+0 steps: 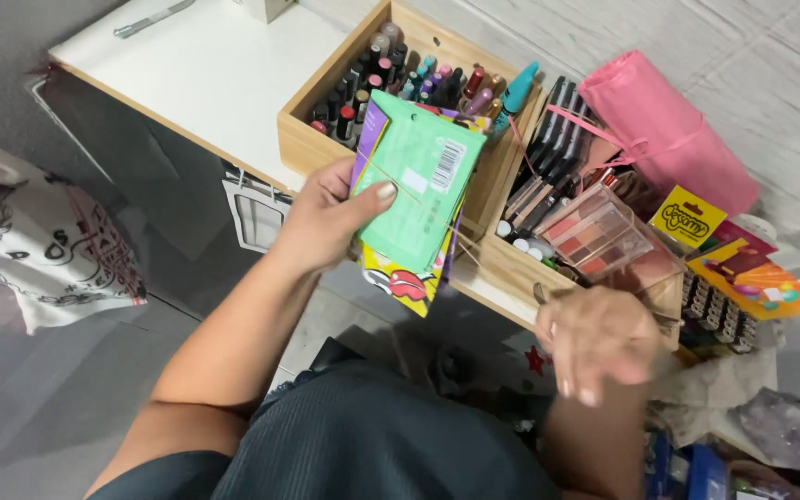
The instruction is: The person is cleaning and organizing a variety of beauty products, including nail polishes, makeup palettes, and false eyelashes, into wooden storage boxes on a desk.
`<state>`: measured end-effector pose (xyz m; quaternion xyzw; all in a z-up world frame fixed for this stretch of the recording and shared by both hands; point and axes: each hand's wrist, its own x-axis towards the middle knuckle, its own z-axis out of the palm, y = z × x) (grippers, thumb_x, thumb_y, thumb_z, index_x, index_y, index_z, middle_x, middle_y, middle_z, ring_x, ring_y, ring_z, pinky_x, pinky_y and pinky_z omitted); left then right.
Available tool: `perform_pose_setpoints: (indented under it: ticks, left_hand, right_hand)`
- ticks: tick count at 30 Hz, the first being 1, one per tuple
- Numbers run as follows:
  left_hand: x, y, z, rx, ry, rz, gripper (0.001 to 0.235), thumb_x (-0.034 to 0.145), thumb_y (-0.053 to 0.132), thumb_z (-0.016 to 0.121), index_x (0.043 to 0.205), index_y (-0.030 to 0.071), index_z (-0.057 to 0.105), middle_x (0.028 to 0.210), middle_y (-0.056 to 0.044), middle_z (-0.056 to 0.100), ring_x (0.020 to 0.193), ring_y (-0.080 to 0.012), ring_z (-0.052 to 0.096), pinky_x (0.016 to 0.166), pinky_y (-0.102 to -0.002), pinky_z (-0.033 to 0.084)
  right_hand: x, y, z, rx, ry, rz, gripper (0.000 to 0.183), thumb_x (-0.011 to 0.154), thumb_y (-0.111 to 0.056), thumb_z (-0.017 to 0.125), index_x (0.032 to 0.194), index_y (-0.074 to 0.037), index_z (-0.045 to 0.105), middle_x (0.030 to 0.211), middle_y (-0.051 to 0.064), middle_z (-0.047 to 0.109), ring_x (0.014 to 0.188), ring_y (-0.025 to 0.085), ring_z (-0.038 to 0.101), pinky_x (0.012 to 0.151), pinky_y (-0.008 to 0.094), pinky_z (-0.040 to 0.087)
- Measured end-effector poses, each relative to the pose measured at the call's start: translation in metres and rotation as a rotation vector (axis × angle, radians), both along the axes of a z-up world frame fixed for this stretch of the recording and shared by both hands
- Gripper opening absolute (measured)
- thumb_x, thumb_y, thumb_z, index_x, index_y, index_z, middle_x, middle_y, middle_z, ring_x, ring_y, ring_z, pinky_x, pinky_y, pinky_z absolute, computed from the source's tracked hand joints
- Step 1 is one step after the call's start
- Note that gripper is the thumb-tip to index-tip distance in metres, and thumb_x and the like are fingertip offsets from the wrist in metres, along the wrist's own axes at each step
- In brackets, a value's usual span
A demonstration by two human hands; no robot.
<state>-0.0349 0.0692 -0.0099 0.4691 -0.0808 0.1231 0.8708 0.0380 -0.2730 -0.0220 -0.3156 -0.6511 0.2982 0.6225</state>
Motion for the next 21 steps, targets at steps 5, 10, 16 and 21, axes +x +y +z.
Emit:
perform_pose_setpoints:
  ticks: [5,10,16,21]
  left_hand:
    - [-0.005,-0.030,-0.017,-0.049,0.056,0.062,0.016,0.087,0.005,0.079,0.096,-0.003,0.068,0.072,-0.017,0.074,0.063,-0.0212,0.075,0.052,-0.032,0.063]
    - [0.000,-0.039,-0.028,0.088,-0.018,0.098,0.019,0.086,0.006,0.082,0.099,-0.002,0.071,0.075,-0.015,0.076,0.068,-0.0161,0.073,0.061,-0.031,0.063]
    - [-0.003,-0.057,-0.022,0.484,-0.247,0.220,0.025,0.082,0.012,0.085,0.100,0.000,0.074,0.075,-0.018,0.072,0.071,-0.0234,0.072,0.063,-0.037,0.058]
    - [-0.002,-0.067,-0.024,0.543,-0.278,0.213,0.026,0.084,0.017,0.085,0.101,0.001,0.073,0.077,-0.017,0.071,0.072,-0.0286,0.072,0.065,-0.038,0.057]
  right_hand:
    - [-0.010,0.032,-0.026,0.372,0.689,-0.329,0.063,0.108,-0.049,0.044,0.157,-0.009,0.045,0.161,0.009,0.046,0.148,0.027,0.042,0.126,0.051,0.029]
    - [-0.038,0.081,-0.007,0.220,0.615,-0.576,0.092,0.094,-0.060,0.051,0.158,0.002,0.029,0.166,0.026,0.030,0.153,0.039,0.032,0.125,0.057,0.031]
    - [-0.056,0.095,0.002,0.108,0.314,-1.064,0.105,0.082,-0.037,0.076,0.157,0.010,0.020,0.152,0.031,0.045,0.141,0.045,0.047,0.126,0.060,0.035]
    - [-0.063,0.101,0.000,-0.057,0.147,-1.434,0.093,0.082,0.012,0.075,0.159,0.003,0.025,0.133,0.028,0.064,0.126,0.031,0.062,0.115,0.047,0.049]
